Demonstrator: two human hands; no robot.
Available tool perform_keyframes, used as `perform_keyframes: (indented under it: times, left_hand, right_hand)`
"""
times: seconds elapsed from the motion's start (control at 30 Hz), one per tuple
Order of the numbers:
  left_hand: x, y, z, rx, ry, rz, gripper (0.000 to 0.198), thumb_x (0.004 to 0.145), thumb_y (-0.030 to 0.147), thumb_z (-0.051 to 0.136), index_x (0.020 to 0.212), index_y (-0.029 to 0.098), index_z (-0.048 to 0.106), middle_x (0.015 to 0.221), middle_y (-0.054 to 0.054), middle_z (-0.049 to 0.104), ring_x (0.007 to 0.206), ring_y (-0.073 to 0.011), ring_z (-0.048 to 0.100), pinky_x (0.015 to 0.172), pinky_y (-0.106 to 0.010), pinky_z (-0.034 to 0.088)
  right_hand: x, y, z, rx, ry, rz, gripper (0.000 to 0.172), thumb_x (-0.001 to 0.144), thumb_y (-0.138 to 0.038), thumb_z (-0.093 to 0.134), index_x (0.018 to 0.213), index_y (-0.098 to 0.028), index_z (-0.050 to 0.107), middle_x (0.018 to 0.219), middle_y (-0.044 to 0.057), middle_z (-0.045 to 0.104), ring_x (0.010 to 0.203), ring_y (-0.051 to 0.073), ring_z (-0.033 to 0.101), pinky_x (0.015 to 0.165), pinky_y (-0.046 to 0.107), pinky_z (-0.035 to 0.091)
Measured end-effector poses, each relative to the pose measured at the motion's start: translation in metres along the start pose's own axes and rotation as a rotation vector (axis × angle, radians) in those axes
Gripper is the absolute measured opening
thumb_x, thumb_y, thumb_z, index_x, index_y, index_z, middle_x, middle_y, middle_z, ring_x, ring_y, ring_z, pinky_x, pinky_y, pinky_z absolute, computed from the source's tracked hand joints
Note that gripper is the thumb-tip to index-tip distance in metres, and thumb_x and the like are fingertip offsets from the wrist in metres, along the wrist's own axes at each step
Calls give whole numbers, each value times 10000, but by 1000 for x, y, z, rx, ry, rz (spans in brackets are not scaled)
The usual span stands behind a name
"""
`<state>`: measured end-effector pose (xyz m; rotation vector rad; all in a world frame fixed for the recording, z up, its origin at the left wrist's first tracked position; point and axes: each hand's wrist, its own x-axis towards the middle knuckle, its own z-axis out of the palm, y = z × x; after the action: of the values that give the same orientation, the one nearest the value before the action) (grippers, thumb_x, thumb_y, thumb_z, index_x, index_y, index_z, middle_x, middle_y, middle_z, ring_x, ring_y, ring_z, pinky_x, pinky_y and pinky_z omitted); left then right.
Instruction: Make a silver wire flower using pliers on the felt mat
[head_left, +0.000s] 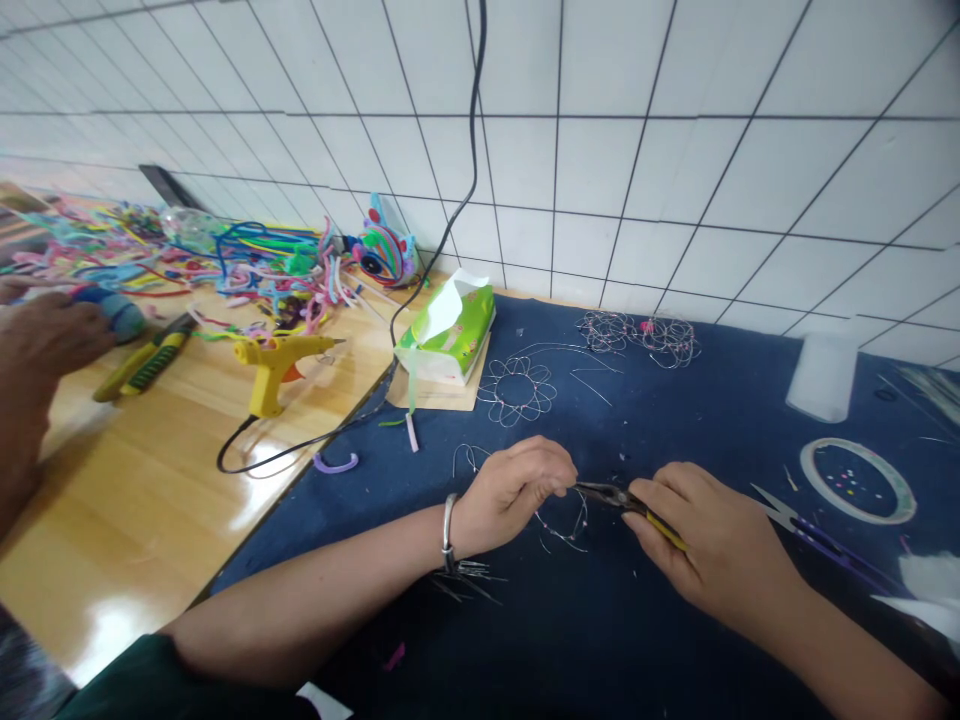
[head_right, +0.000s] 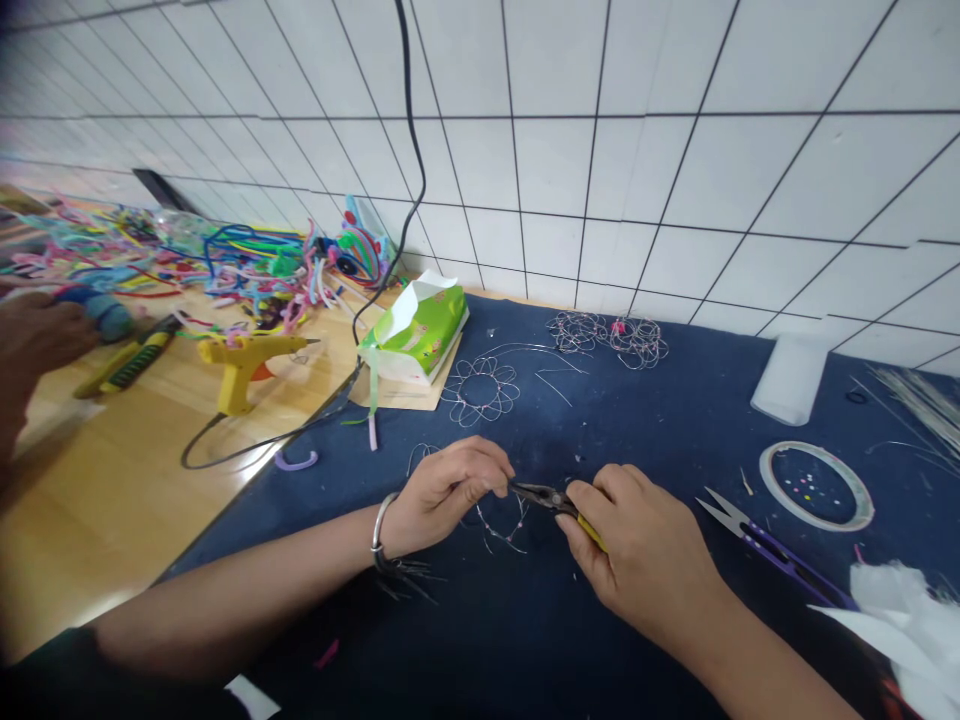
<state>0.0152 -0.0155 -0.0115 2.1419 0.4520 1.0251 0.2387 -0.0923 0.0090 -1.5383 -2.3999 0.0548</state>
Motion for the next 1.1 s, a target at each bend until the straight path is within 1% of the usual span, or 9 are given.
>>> perform_keyframes:
  times: [0.33,0.63,1.1]
  left_hand:
    - [-2,-1,0,2,-31,2,161,860,89,406,889,141,555,853,-73,596,828,-133,560,730,-291,493]
    - [-3,-2,0,15,-39,-8,150,872,120,404,883,146,551,844,-69,597,834,-137,559,736,-292,488]
    - [-3,-3,0,-13,-74,-54,139,862,94,412,852,143,541,827,-60,584,816,-132,543,731,-287,469]
  right_hand:
    - [-1,-1,-1,-33,-11,-11,173,844,-287,451,927,-201,575,765,37,518,718,146,489,609,268,373]
    - [-1,1,1,-38,7,-44,181,847,-278,447,920,-186,584,751,39,524,698,138,491,609,264,380]
    - [0,3,3,-10,-3,-47,168,847,-271,456,936,-187,572,769,42,519,728,144,492,630,269,389]
